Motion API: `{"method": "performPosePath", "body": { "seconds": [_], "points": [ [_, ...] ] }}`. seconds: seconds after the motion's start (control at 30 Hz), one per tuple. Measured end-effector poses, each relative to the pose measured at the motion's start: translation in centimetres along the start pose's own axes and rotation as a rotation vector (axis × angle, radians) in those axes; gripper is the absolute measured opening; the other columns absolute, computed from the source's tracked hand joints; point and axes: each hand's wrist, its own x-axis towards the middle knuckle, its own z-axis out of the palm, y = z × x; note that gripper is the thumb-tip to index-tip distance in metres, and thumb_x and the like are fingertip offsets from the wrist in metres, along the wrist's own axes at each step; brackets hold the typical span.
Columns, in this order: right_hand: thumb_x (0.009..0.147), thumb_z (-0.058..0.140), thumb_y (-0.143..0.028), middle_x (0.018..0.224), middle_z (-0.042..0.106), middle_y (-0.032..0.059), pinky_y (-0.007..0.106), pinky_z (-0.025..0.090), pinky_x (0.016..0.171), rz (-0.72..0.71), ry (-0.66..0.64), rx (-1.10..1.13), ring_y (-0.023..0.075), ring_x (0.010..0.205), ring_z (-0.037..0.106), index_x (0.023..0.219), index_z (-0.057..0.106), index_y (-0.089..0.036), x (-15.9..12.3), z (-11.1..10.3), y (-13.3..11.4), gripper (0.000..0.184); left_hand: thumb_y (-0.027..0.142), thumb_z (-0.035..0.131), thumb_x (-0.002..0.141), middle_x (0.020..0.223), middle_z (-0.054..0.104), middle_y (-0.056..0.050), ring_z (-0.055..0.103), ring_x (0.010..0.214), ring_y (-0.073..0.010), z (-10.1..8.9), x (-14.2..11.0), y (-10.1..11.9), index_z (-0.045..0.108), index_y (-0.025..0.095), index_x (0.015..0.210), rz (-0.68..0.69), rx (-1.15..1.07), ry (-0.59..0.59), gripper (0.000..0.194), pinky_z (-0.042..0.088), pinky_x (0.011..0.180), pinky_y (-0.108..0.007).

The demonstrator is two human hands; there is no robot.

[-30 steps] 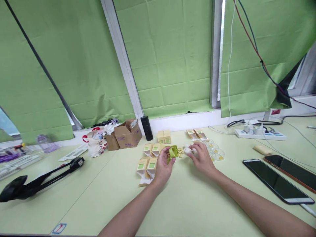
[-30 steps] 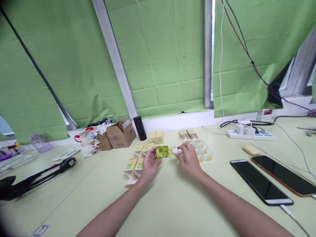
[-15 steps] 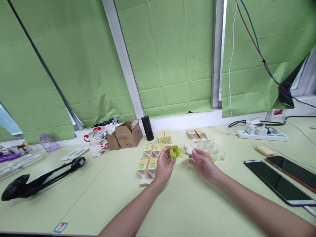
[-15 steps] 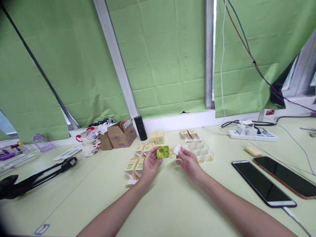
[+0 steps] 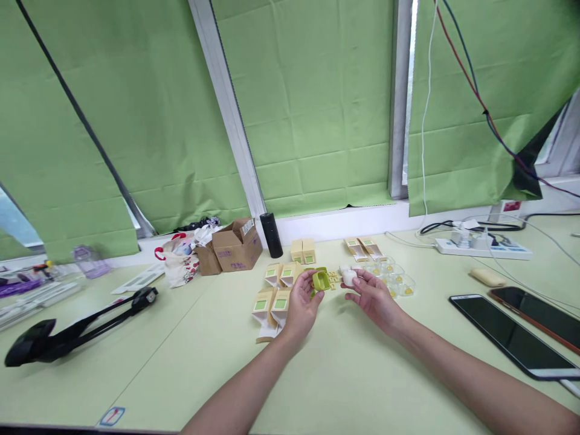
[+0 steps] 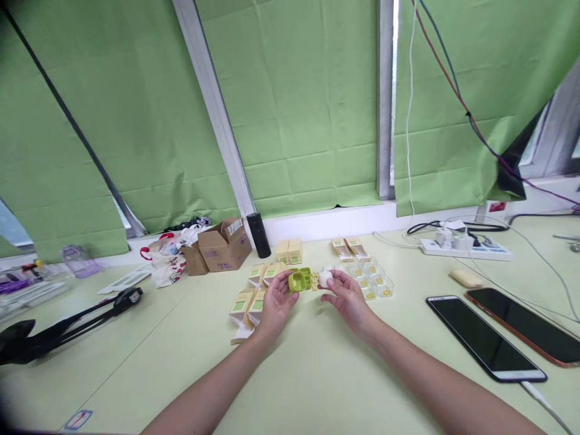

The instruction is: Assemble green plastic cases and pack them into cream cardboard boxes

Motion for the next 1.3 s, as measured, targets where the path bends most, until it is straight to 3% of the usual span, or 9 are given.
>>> {"method": "performPosePath", "body": {
  "seconds": [0.5, 0.73, 0.9, 1.13, 1.3],
  "points": [
    [0.060, 0.102, -0.038, 0.100, 0.069, 0.0023, 0.040, 0.058, 0.080, -0.027, -0.060, -0.024, 0.0230, 0.088, 0.071, 0.098, 0.071, -0.025, -0.52, 0.74, -0.34, 0.051, 0.037, 0.090, 0.079, 0.132, 0.068, -0.016, 0.065, 0.129, -0.0297, -0.04, 0.04, -0.10, 0.061, 0.019, 0.127, 0.005, -0.002, -0.003, 0.058, 0.047, 0.117, -0.047],
    [0.060, 0.101, -0.041, 0.088, 0.067, 0.0018, 0.026, 0.048, 0.057, -0.010, -0.058, -0.112, 0.0153, 0.072, 0.063, 0.096, 0.076, -0.022, -0.58, 0.71, -0.59, 0.048, 0.035, 0.090, 0.079, 0.132, 0.069, -0.016, 0.064, 0.129, -0.0297, 0.03, -0.04, 0.02, 0.061, 0.020, 0.127, -0.001, 0.011, -0.006, 0.057, 0.047, 0.117, -0.047],
    [0.058, 0.101, -0.042, 0.108, 0.077, 0.0080, 0.024, 0.043, 0.050, 0.040, 0.004, -0.201, 0.0122, 0.067, 0.058, 0.100, 0.079, -0.022, -0.16, 0.39, -0.33, 0.051, 0.033, 0.088, 0.080, 0.132, 0.068, -0.015, 0.064, 0.131, -0.0296, -0.03, -0.11, -0.11, 0.061, 0.020, 0.127, -0.006, 0.032, 0.006, 0.056, 0.045, 0.119, -0.048],
    [0.061, 0.100, -0.035, 0.115, 0.078, 0.0125, 0.030, 0.054, 0.059, 0.060, -0.078, -0.106, 0.0219, 0.085, 0.070, 0.105, 0.082, -0.020, 0.10, 0.12, -0.34, 0.050, 0.028, 0.086, 0.081, 0.133, 0.068, -0.014, 0.064, 0.131, -0.0287, -0.18, 0.00, -0.43, 0.062, 0.021, 0.127, -0.012, 0.050, 0.007, 0.053, 0.045, 0.119, -0.047],
    [0.061, 0.100, -0.036, 0.109, 0.080, 0.0121, 0.029, 0.052, 0.057, 0.029, -0.078, -0.123, 0.0221, 0.082, 0.071, 0.107, 0.080, -0.020, 0.05, 0.24, -0.28, 0.053, 0.026, 0.085, 0.082, 0.132, 0.070, -0.014, 0.065, 0.130, -0.0291, 0.02, -0.14, -0.16, 0.064, 0.021, 0.127, -0.012, 0.063, -0.006, 0.049, 0.046, 0.118, -0.047]
  ]
}}
